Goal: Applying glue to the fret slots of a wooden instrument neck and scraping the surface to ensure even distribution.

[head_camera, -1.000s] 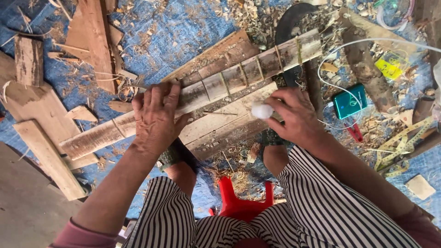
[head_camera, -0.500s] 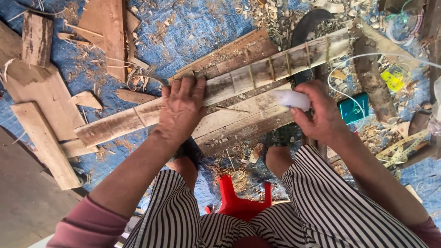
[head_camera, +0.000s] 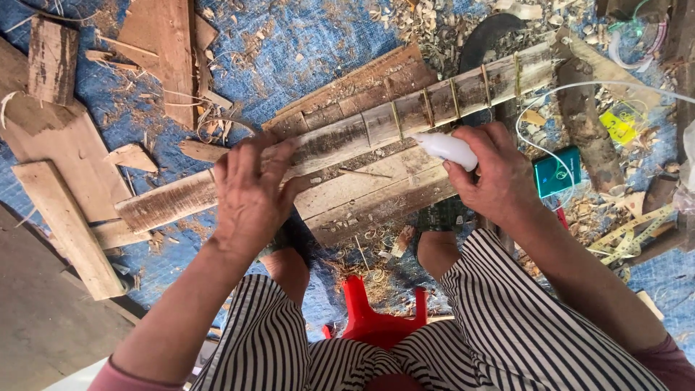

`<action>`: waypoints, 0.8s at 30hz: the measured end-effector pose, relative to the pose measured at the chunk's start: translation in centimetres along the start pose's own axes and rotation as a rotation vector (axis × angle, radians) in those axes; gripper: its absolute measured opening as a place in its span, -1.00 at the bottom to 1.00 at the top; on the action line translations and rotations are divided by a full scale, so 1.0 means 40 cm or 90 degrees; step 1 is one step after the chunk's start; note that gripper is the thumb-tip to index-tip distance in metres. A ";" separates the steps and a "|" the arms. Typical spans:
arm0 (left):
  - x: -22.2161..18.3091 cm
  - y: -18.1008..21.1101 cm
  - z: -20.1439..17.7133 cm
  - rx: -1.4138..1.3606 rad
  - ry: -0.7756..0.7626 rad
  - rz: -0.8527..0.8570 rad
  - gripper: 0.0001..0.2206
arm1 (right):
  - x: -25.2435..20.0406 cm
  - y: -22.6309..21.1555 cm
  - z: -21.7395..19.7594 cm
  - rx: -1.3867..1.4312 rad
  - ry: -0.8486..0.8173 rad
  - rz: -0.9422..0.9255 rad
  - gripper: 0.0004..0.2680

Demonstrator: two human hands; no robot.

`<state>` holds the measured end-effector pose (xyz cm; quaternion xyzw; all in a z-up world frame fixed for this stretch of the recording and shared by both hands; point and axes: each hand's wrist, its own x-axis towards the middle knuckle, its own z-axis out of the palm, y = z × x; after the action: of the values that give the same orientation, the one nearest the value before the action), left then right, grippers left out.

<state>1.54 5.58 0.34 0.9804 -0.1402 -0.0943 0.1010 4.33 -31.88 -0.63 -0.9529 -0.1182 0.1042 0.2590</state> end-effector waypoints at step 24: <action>-0.198 -0.043 0.048 -0.147 0.188 -0.088 -0.86 | 0.004 0.008 -0.025 0.009 0.008 -0.060 -0.78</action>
<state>-5.88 9.20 -0.67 0.9727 -0.0446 0.0287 0.2257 4.81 -32.55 0.03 -0.9450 -0.1607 0.0870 0.2711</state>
